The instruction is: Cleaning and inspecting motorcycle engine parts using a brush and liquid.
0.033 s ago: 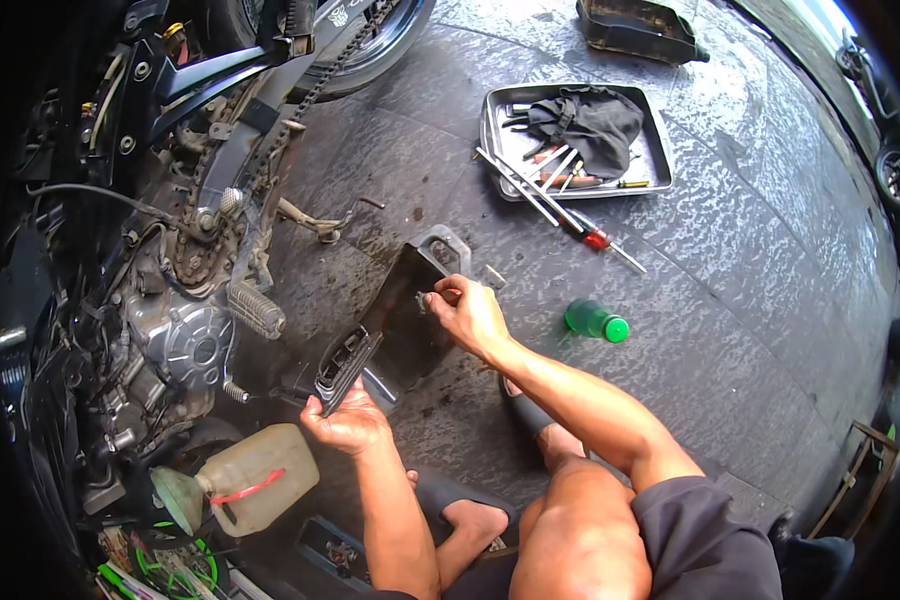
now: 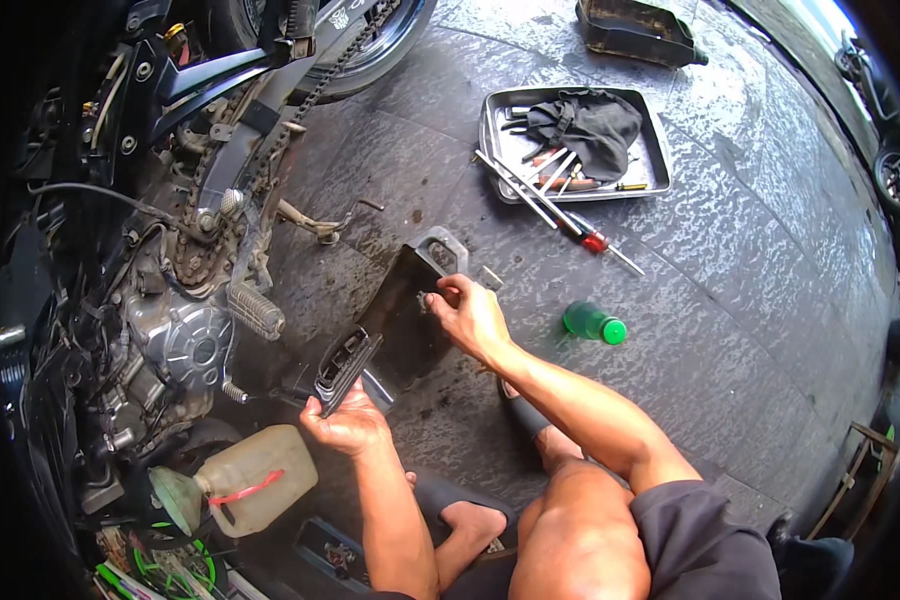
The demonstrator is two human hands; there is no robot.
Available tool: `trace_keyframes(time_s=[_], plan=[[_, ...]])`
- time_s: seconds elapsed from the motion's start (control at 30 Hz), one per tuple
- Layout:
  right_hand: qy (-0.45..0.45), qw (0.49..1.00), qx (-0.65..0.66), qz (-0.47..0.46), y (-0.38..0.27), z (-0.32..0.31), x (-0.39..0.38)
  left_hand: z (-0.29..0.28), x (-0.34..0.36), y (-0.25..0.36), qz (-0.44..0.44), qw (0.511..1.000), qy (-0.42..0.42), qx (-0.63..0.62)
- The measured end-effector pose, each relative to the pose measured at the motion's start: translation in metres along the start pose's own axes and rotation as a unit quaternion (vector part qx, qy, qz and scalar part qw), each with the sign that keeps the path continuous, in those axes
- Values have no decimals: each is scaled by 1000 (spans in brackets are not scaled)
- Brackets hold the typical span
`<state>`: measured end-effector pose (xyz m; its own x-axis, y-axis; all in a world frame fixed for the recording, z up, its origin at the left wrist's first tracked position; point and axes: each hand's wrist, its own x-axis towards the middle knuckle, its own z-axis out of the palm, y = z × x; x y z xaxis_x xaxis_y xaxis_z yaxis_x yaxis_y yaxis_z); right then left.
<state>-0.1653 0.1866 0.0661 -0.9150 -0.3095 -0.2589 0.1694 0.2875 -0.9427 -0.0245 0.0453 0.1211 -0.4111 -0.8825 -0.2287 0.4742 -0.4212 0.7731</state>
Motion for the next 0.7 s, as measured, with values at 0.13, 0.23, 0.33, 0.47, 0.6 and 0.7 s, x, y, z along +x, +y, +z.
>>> trace_keyframes(time_s=[0.13, 0.23, 0.33, 0.47, 0.6, 0.7], plan=[[16, 996, 70, -54, 26, -30, -56, -1, -5, 5, 11, 1000, 2, -21], [-60, 958, 184, 210, 58, -79, -112, -12, -6, 11, -5, 998, 24, -62], [-7, 859, 346, 377, 95, -132, -134, -34, -3, 15, -45, 994, 37, -95], [-80, 740, 528, 408, 123, -165, -114, -57, 9, 6, -96, 994, -10, -54], [-78, 691, 600, 397, 122, -157, -69, -57, 18, 9, -123, 987, -50, -90], [-33, 670, 625, 399, 122, -149, -51, -45, 11, 15, -107, 990, -45, -76]])
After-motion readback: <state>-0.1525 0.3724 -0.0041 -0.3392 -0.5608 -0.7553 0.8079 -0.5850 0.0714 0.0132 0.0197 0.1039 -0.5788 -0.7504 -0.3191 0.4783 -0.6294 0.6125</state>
